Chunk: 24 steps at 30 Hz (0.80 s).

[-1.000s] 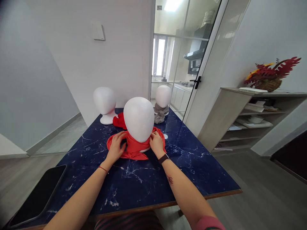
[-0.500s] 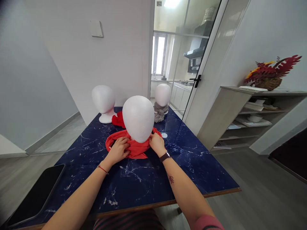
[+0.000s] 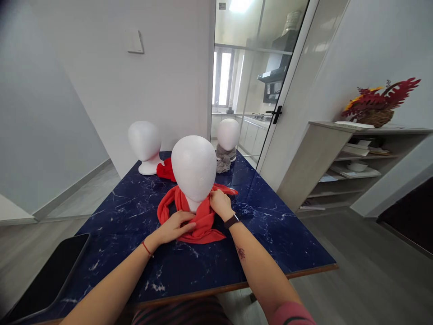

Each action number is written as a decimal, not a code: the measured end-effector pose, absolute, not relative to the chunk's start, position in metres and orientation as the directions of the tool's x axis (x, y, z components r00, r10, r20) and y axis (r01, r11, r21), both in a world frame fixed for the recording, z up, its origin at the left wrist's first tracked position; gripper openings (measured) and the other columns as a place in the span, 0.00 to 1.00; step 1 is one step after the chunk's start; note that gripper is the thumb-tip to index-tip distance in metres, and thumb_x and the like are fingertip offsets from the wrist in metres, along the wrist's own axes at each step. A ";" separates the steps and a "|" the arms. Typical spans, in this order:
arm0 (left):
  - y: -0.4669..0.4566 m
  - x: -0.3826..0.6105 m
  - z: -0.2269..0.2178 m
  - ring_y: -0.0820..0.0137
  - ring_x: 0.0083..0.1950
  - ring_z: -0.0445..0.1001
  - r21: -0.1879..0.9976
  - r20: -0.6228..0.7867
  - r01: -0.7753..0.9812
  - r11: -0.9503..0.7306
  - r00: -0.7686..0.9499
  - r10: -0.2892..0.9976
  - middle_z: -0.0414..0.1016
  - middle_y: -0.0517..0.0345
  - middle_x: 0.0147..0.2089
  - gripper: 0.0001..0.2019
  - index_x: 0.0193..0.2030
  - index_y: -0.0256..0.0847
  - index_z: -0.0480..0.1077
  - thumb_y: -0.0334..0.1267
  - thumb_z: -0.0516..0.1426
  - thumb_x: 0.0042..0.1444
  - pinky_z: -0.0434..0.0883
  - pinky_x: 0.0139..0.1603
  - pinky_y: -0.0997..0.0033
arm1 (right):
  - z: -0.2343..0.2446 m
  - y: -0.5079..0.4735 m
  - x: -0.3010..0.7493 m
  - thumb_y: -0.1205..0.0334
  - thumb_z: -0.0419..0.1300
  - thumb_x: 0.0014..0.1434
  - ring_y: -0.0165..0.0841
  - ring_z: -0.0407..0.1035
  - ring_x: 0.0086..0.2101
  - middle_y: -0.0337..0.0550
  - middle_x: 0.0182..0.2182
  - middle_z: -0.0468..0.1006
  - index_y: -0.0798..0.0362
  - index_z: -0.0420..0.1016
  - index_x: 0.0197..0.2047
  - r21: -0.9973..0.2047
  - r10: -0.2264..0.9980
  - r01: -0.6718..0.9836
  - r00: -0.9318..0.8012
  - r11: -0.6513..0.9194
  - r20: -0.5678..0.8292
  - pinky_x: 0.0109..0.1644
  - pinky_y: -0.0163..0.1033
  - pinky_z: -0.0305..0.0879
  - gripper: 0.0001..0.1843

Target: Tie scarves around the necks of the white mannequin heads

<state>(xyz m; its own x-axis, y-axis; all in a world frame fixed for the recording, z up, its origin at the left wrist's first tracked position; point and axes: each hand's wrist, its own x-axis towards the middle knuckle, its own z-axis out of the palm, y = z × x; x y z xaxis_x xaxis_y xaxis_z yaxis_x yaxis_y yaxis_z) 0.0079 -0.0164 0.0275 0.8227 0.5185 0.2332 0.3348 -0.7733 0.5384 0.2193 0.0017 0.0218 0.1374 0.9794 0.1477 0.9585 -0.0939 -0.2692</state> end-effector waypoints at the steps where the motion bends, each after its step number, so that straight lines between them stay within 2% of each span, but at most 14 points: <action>1: -0.016 0.008 0.029 0.69 0.39 0.70 0.577 0.266 0.299 -0.760 0.811 0.521 0.73 0.55 0.37 0.17 0.35 0.40 0.70 0.42 0.44 0.63 0.65 0.46 0.70 | 0.022 0.001 0.220 0.66 0.45 0.61 0.38 0.72 0.42 0.49 0.42 0.76 0.52 0.76 0.41 -0.273 0.981 0.958 0.136 -0.094 0.139 0.43 0.37 0.63 0.17; 3: -0.013 0.007 0.029 0.67 0.46 0.70 0.620 0.326 0.280 -0.733 0.758 0.565 0.72 0.52 0.42 0.19 0.37 0.39 0.71 0.40 0.41 0.64 0.64 0.50 0.69 | 0.024 0.001 0.222 0.66 0.46 0.60 0.37 0.72 0.42 0.48 0.41 0.77 0.51 0.77 0.40 -0.279 0.984 0.956 0.129 -0.091 0.122 0.42 0.36 0.63 0.17; 6: -0.006 0.004 0.024 0.68 0.44 0.70 0.602 0.353 0.380 -0.702 0.662 0.661 0.71 0.52 0.41 0.16 0.37 0.39 0.71 0.38 0.43 0.62 0.66 0.49 0.68 | 0.026 0.000 0.228 0.68 0.48 0.58 0.37 0.73 0.42 0.46 0.41 0.78 0.49 0.77 0.39 -0.287 0.989 0.954 0.121 -0.091 0.090 0.41 0.35 0.64 0.16; 10: 0.001 0.003 0.015 0.65 0.41 0.71 0.458 0.382 0.575 -0.678 0.562 0.734 0.70 0.53 0.40 0.08 0.37 0.39 0.69 0.40 0.51 0.57 0.67 0.45 0.64 | 0.026 -0.001 0.234 0.71 0.49 0.55 0.39 0.73 0.42 0.49 0.38 0.79 0.52 0.78 0.37 -0.278 0.984 0.951 0.162 -0.134 0.080 0.42 0.38 0.64 0.17; 12: 0.002 0.002 0.013 0.62 0.43 0.70 0.381 0.431 0.655 -0.652 0.498 0.752 0.71 0.53 0.40 0.09 0.36 0.40 0.67 0.43 0.54 0.54 0.66 0.47 0.59 | 0.026 -0.001 0.235 0.72 0.49 0.55 0.39 0.73 0.42 0.50 0.37 0.78 0.53 0.78 0.36 -0.274 0.980 0.950 0.180 -0.151 0.081 0.43 0.39 0.64 0.16; 14: 0.003 0.002 0.013 0.60 0.45 0.69 0.361 0.470 0.701 -0.615 0.432 0.769 0.71 0.53 0.39 0.10 0.36 0.40 0.67 0.46 0.55 0.54 0.64 0.49 0.57 | 0.026 -0.001 0.235 0.71 0.48 0.56 0.38 0.72 0.42 0.49 0.39 0.77 0.53 0.77 0.39 -0.296 0.968 0.940 0.215 -0.169 0.132 0.44 0.38 0.65 0.16; 15: 0.004 0.001 0.013 0.60 0.46 0.69 0.375 0.480 0.710 -0.596 0.402 0.780 0.71 0.54 0.39 0.10 0.36 0.41 0.66 0.46 0.54 0.55 0.64 0.50 0.56 | 0.027 0.000 0.235 0.70 0.48 0.57 0.37 0.72 0.42 0.49 0.41 0.76 0.52 0.75 0.41 -0.337 0.950 0.927 0.241 -0.165 0.198 0.45 0.39 0.65 0.15; 17: 0.005 0.000 0.013 0.61 0.47 0.69 0.420 0.488 0.717 -0.556 0.339 0.804 0.72 0.54 0.40 0.10 0.37 0.42 0.67 0.45 0.52 0.58 0.64 0.51 0.56 | 0.027 0.004 0.234 0.68 0.49 0.57 0.37 0.70 0.45 0.50 0.45 0.74 0.53 0.72 0.46 -0.494 0.882 0.865 0.294 -0.081 0.369 0.49 0.40 0.64 0.16; 19: 0.006 -0.001 0.012 0.60 0.49 0.67 0.453 0.495 0.731 -0.510 0.269 0.826 0.71 0.52 0.44 0.10 0.41 0.42 0.68 0.43 0.50 0.59 0.64 0.52 0.55 | 0.026 0.010 0.234 0.68 0.51 0.54 0.36 0.68 0.48 0.51 0.48 0.73 0.55 0.67 0.52 -0.675 0.824 0.727 0.302 0.126 0.479 0.54 0.42 0.62 0.21; 21: 0.008 -0.003 0.010 0.57 0.54 0.64 0.468 0.496 0.751 -0.466 0.213 0.842 0.67 0.48 0.50 0.13 0.45 0.42 0.68 0.43 0.51 0.58 0.64 0.53 0.52 | 0.022 0.015 0.233 0.68 0.54 0.50 0.35 0.65 0.52 0.51 0.52 0.70 0.56 0.61 0.57 -0.791 0.848 0.516 0.206 0.329 0.488 0.58 0.43 0.59 0.29; 24: 0.011 -0.005 0.004 0.54 0.59 0.60 0.498 0.464 0.749 -0.436 0.195 0.864 0.60 0.46 0.57 0.20 0.53 0.42 0.66 0.45 0.55 0.53 0.63 0.56 0.48 | 0.014 0.019 0.227 0.65 0.62 0.45 0.36 0.61 0.56 0.52 0.56 0.67 0.55 0.57 0.60 -0.867 0.901 0.273 0.003 0.417 0.435 0.60 0.45 0.57 0.38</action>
<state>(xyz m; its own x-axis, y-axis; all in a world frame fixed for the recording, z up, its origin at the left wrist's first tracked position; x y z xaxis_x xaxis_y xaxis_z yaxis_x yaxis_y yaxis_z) -0.0048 0.0113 0.0035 0.1948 0.8641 0.4641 0.7493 -0.4364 0.4981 0.2271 0.0186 0.0143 0.0033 0.9006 0.4346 0.2732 0.4172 -0.8668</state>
